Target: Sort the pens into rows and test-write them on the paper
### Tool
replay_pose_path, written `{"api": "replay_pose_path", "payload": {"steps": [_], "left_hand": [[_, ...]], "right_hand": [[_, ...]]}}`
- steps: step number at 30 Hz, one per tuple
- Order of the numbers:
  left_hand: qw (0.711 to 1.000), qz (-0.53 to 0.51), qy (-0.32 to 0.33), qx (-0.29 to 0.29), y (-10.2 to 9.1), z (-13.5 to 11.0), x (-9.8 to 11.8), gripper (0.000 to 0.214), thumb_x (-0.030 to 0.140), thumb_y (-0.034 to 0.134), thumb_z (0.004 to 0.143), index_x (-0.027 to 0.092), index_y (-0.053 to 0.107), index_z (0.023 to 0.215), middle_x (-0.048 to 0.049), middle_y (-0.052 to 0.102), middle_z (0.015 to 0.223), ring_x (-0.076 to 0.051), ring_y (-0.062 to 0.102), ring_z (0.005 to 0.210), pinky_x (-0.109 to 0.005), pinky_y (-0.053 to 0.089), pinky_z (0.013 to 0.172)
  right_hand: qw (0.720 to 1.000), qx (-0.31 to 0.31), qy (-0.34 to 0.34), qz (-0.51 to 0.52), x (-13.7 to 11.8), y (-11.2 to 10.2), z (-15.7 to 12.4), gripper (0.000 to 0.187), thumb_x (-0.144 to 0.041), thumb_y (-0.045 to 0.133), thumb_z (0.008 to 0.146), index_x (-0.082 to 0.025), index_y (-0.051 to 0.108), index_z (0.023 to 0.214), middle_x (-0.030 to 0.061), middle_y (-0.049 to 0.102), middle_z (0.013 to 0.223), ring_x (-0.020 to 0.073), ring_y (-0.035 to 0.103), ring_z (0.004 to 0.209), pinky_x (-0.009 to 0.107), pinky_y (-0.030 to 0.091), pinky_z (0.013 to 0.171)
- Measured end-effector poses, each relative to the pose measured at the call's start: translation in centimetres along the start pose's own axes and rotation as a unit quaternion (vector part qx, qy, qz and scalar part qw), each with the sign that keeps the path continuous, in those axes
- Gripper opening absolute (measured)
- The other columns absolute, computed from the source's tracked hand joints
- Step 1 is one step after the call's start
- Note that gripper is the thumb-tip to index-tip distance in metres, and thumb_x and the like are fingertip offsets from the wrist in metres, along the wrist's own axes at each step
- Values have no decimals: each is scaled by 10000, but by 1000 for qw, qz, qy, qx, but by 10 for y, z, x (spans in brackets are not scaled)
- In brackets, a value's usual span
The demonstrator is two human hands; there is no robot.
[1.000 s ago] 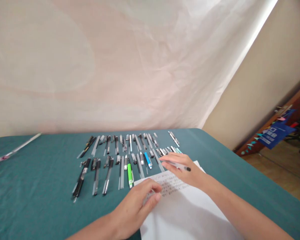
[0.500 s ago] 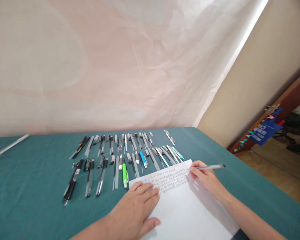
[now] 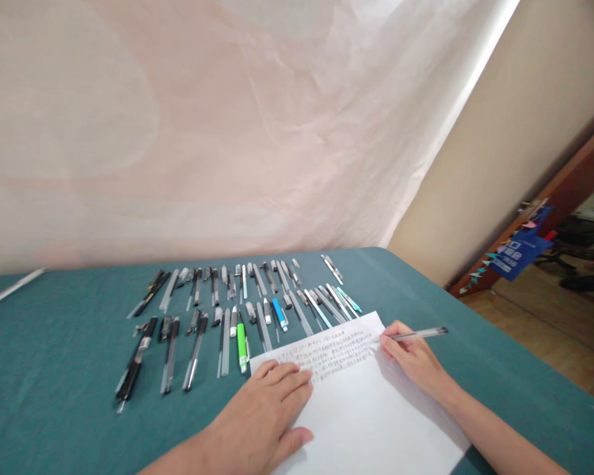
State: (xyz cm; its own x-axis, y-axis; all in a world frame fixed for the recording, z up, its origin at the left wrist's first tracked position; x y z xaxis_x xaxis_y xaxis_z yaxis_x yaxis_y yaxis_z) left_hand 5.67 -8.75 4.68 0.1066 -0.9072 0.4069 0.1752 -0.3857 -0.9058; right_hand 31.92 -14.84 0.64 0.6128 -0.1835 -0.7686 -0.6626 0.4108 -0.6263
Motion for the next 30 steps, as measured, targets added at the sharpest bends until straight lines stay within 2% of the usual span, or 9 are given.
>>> {"api": "replay_pose_path", "payload": {"steps": [8,14,20,30], "left_hand": [[1000,15,1,-8,4,0,-1,440,400,377,836,251,387,1249,-34,426,1303,-234,374,1161,-398,195,990],[1000,13,4,-26,1,2,1,437,404,350,845,244,385,1250,-40,417,1310,-234,372,1164,-396,201,987],[1000,23,8,-8,3,2,0,432,400,369,839,240,398,1239,-45,429,1299,-234,380,1155,-402,203,985],[998,58,15,-10,4,1,0,438,420,351,845,250,373,1247,-25,429,1299,-219,394,1150,-407,237,979]], "right_hand": [[999,-1,-34,-7,-2,1,-1,208,-336,455,794,-173,487,668,-19,481,613,122,444,576,243,350,541],[999,-22,-30,1,-3,5,-2,197,-321,440,815,-174,467,687,-27,448,615,113,413,561,232,320,510],[999,-23,-34,-1,-4,5,-3,191,-303,435,821,-170,464,687,-24,450,620,110,406,561,225,301,494],[999,-25,-40,-2,1,5,0,190,-295,441,812,-185,444,657,-34,406,594,106,377,541,226,293,490]]}}
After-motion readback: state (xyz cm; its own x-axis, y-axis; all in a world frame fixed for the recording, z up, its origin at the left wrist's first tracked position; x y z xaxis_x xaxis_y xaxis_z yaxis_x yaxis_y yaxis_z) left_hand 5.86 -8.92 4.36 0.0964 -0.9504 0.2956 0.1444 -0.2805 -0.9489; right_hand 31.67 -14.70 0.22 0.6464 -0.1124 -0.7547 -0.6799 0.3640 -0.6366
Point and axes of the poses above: each hand's wrist, its own z-axis towards the middle knuckle, its own y-axis out of the palm, x = y × z, the point moved 7 cm from there along z, towards the middle knuckle
